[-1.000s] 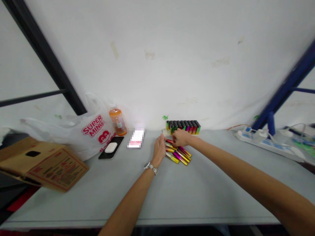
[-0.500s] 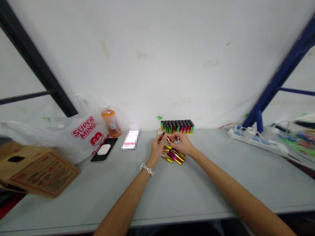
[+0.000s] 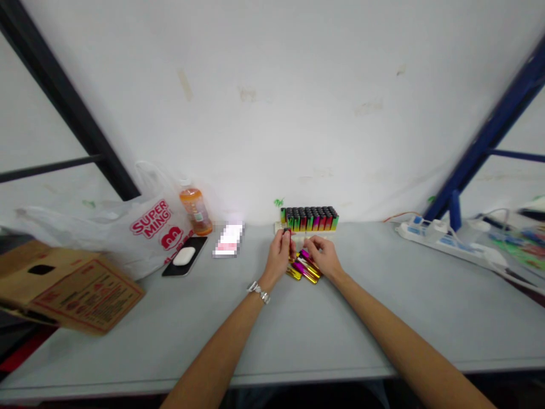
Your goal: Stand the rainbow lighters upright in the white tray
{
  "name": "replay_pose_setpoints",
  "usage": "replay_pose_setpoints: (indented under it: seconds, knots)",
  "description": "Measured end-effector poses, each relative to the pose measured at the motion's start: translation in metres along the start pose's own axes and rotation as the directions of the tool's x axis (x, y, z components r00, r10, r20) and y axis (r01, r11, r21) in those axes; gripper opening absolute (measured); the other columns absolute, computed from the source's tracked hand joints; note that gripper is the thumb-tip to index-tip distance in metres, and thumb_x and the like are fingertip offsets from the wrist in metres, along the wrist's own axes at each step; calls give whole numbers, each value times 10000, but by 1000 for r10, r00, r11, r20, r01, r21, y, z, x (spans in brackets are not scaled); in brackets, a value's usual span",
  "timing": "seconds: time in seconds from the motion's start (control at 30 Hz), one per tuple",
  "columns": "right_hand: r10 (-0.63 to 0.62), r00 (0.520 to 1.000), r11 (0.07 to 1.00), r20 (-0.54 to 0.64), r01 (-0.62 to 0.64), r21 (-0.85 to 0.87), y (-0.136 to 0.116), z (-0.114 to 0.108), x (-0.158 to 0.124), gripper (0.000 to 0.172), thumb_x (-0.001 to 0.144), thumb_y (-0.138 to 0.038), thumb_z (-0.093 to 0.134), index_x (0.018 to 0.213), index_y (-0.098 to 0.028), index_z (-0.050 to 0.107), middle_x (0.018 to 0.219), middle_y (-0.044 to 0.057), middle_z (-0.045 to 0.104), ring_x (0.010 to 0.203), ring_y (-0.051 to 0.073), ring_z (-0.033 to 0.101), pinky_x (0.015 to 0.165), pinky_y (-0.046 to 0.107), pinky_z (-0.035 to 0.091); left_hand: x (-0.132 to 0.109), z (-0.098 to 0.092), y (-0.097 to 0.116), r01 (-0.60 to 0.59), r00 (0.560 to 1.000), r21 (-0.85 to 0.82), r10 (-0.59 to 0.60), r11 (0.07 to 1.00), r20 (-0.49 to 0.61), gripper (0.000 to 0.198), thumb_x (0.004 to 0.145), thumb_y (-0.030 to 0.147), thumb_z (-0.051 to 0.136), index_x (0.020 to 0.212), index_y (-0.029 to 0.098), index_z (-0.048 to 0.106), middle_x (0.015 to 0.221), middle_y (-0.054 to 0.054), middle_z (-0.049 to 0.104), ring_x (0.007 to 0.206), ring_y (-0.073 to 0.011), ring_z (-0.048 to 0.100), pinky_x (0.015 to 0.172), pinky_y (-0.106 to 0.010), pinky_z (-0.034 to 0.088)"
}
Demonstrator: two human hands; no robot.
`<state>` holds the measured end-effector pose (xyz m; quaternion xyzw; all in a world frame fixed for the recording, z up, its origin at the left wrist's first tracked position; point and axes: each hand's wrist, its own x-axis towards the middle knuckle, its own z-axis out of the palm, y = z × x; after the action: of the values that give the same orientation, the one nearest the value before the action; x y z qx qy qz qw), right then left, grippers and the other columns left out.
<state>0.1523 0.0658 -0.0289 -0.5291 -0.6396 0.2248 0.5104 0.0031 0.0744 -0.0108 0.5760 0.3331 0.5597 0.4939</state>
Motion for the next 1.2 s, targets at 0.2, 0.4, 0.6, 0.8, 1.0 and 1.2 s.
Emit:
replay_pose_setpoints:
  seconds: [0.2,0.4,0.6,0.8,1.0,1.2]
  knots:
    - [10,993,1000,120,-10,0,-3,7,-2,461,903,-521,451,612,-178,551,540,-13,527,528,122,479,521,239,345,-3,3,4,124,992,-22,-125,992,-32,707,839,776,317,707,148,611,457,51,381,406,-76,322,426,-225,243]
    - [31,992,999,119,-31,-7,-4,10,-4,475,908,-509,439,606,-169,577,510,-12,514,501,119,471,513,236,344,-3,4,1,201,973,11,-199,979,-116,615,805,678,469,486,157,540,421,27,394,414,-79,320,448,-241,233]
    - [52,991,999,121,-53,4,-1,11,-4,498,909,-535,439,606,-168,588,492,-12,528,477,117,471,505,232,353,1,6,-3,148,970,36,-138,988,-198,540,821,588,461,490,165,522,432,27,401,418,-79,335,442,-229,248]
    - [60,990,998,130,-59,-9,1,12,-3,496,915,-534,428,609,-176,583,487,-10,536,469,121,474,496,232,349,1,7,-4,142,974,26,-135,989,-181,496,833,539,442,521,164,534,421,43,364,408,-73,314,435,-215,235]
    - [43,990,999,132,-40,-27,2,12,-2,509,920,-540,420,600,-177,578,483,-8,540,476,127,482,501,235,350,1,7,-6,159,972,-2,-157,987,-176,492,833,549,439,529,171,518,414,52,344,389,-71,294,426,-215,217]
    - [41,991,999,130,-37,-33,1,12,-3,494,922,-509,429,591,-174,579,485,-12,538,481,124,487,518,236,360,-2,7,-1,159,972,-19,-160,987,-174,536,829,613,457,530,171,508,409,56,333,383,-68,287,418,-219,213]
